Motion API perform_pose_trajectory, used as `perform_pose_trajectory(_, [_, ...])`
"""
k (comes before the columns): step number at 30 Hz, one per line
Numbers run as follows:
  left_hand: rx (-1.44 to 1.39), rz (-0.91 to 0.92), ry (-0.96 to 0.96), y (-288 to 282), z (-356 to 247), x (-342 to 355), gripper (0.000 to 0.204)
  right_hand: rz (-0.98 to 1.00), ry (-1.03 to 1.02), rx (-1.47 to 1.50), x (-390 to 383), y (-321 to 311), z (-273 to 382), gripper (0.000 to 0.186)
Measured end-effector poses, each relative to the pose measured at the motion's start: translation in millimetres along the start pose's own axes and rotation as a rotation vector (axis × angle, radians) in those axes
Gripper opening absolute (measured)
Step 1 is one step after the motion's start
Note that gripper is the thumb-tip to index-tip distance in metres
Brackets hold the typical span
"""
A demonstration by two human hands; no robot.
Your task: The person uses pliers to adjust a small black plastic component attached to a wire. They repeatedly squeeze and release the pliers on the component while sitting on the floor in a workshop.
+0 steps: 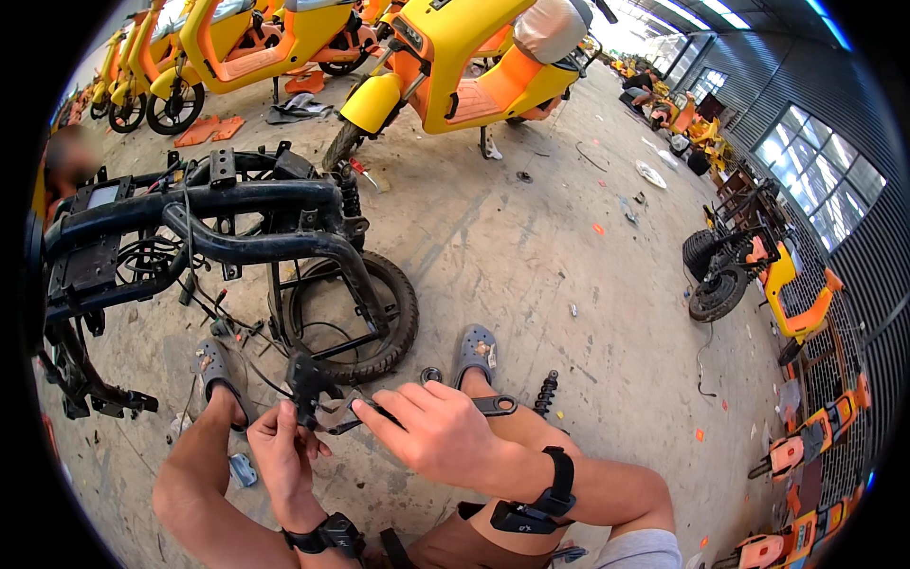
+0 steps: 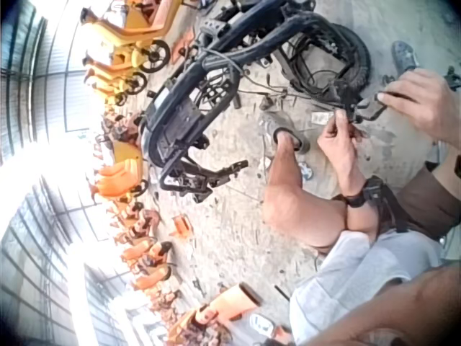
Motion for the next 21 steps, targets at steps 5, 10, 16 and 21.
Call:
perform_pose_trajectory(5, [0.052, -0.061, 0.110, -11.7, -2.4, 5.9, 0.037, 0.007, 0.161, 0.241, -2.1, 6.1, -1.3, 0.027])
perform_pose_trajectory(10, [0.040, -0.037, 0.135, -10.8, -2.4, 4.8, 0.036, 0.070, 0.416, 0.580, -3.5, 13.1, -8.7, 0.024])
perform_pose_trajectory(16, [0.005, -0.022, 0.156, -3.0, -2.2, 2.5, 0.040, 0.443, 0.801, 0.812, 2.1, 5.5, -18.8, 0.031])
perform_pose_trajectory(21, [-0.023, -0.015, 0.223, -0.9, -7.3, 1.6, 0.041, 0.417, 0.950, 1.061, -4.3, 19.7, -17.9, 0.034])
Point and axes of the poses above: each hand's wrist, its own x-axis towards the middle knuckle, its own y-axis out of the palm, z = x × y, the point moved 4 cm from there along x, towards the middle knuckle, and after that the axes turned 6 degrees about -x, right-handed, at the moved point
